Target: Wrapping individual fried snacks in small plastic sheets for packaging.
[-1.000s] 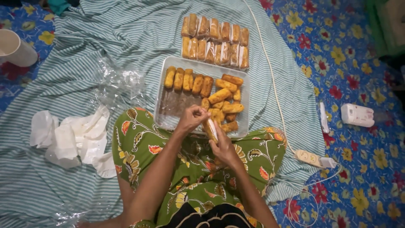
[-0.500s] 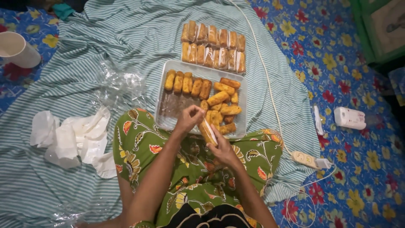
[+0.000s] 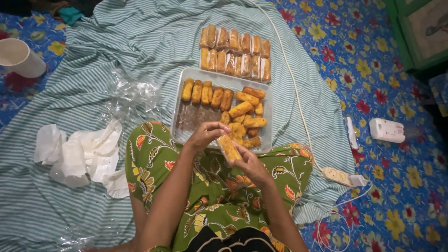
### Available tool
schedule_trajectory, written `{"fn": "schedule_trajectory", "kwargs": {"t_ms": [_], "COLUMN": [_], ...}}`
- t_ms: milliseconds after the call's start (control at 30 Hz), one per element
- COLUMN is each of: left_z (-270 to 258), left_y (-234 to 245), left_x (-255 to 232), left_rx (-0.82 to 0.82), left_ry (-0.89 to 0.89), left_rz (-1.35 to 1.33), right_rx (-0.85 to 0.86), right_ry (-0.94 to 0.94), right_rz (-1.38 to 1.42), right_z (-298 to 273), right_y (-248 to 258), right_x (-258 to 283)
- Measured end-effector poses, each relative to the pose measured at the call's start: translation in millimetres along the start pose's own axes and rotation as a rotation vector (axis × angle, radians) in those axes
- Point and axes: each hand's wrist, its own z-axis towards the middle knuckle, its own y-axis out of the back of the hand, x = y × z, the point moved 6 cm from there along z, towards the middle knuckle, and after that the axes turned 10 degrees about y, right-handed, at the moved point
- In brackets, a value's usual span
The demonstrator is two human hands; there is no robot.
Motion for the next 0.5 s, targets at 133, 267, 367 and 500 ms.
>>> {"fn": "schedule_trajectory", "kwargs": {"t_ms": [133,267,367,500], "left_z": [9.4,16.7,33.4,56.2], "left_y": [6.6,10.1,24.1,40.9], "left_x": [7.8,18.0,37.3,57.4], "left_rx": [0.014,-0.021,-0.067,-0.046], "left_ry": [-0.042,-0.063,-0.039,-0.04], "left_rz": [0.043,0.013,-0.086,-0.172], "right_rx": [-0.033,-0.056,-0.074,-0.123], "right_ry": [-0.021,-0.048,-0.077,-0.044], "right_rz": [0.173,0.299,0.375,0.47], "right_z": [5.8,11.0,14.3,16.1], "right_y": [20.0,24.6,30.3,31.0], "right_x": [-41.0,-48.3,-53.8,-44.0]}}
